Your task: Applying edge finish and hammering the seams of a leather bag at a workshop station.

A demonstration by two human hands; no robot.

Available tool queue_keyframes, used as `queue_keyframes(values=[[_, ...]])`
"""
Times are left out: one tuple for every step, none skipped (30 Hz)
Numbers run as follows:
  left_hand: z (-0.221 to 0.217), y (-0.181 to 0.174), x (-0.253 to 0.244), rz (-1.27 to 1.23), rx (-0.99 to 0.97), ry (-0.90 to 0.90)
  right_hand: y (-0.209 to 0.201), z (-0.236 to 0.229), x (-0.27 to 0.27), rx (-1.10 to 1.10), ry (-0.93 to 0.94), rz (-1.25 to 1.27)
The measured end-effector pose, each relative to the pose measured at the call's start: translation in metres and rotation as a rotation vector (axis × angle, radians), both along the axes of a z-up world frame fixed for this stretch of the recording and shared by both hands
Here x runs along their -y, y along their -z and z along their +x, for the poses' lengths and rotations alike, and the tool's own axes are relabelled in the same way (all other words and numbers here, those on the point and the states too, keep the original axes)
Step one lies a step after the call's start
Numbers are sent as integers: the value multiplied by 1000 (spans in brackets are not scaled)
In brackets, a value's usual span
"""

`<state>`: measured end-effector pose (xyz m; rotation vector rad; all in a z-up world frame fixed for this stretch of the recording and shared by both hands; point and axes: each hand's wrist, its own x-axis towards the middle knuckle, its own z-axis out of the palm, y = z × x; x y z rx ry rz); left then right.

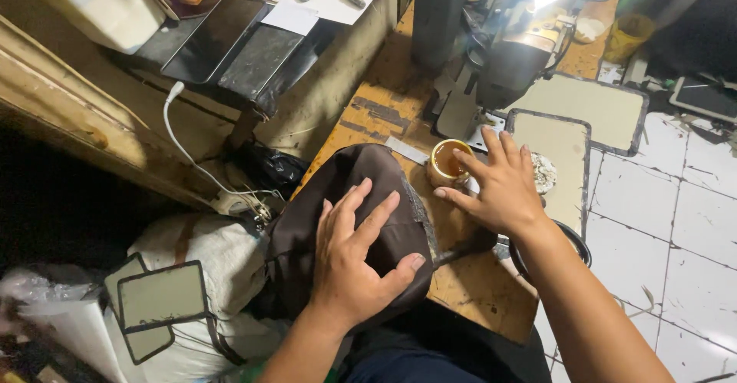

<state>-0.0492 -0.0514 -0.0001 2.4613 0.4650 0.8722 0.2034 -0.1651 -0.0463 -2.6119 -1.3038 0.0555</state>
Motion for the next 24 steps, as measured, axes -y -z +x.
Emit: queue_keyframes(values=[[0,1,0,0,0,-3,0,0,0,0,-3,0],[0,1,0,-1,4,-1,0,0,0,-21,-2,2],[0,2,0,-3,6,2,1,-1,0,-43,1,4],[-1,2,0,-4,5,2,4,1,3,-44,1,4],[-1,2,0,-4,7,4,7,3,6,27,-47,117],[0,2,0,-5,9,6,10,6,10,100,-94,230],[0,2,0,-8,7,3,6,3,12,98,-96,228],[-1,2,1,-16,2,3,2,1,14,60,-79,193],[0,2,0,-21,-1,6,-1,-1,16,25,-58,162],[0,2,0,-21,-1,8,5,2,19,26,-56,162],[0,3,0,-16,3,9,10,5,22,46,-75,171],[0,3,0,-12,7,11,15,7,24,67,-94,181],[0,2,0,-12,8,9,14,8,25,67,-96,181],[0,2,0,-14,-1,11,13,7,26,67,-96,176],[-1,1,0,-17,-9,9,12,7,27,66,-101,171],[-1,2,1,-18,-8,4,13,8,28,67,-107,171],[-1,3,1,-20,-6,3,14,8,28,74,-106,179],[-1,3,1,-22,-5,2,15,9,28,81,-106,188],[-2,2,2,-20,-1,-2,14,7,28,84,-110,189],[-2,1,2,-29,-7,-5,13,6,28,69,-103,194],[-1,0,2,-37,-11,-2,11,6,29,58,-89,199],[-1,0,3,-34,-6,1,14,7,29,64,-87,202],[-2,0,3,-41,-6,3,16,8,29,72,-104,225],[-1,0,3,-48,-6,6,18,10,29,81,-121,248]])
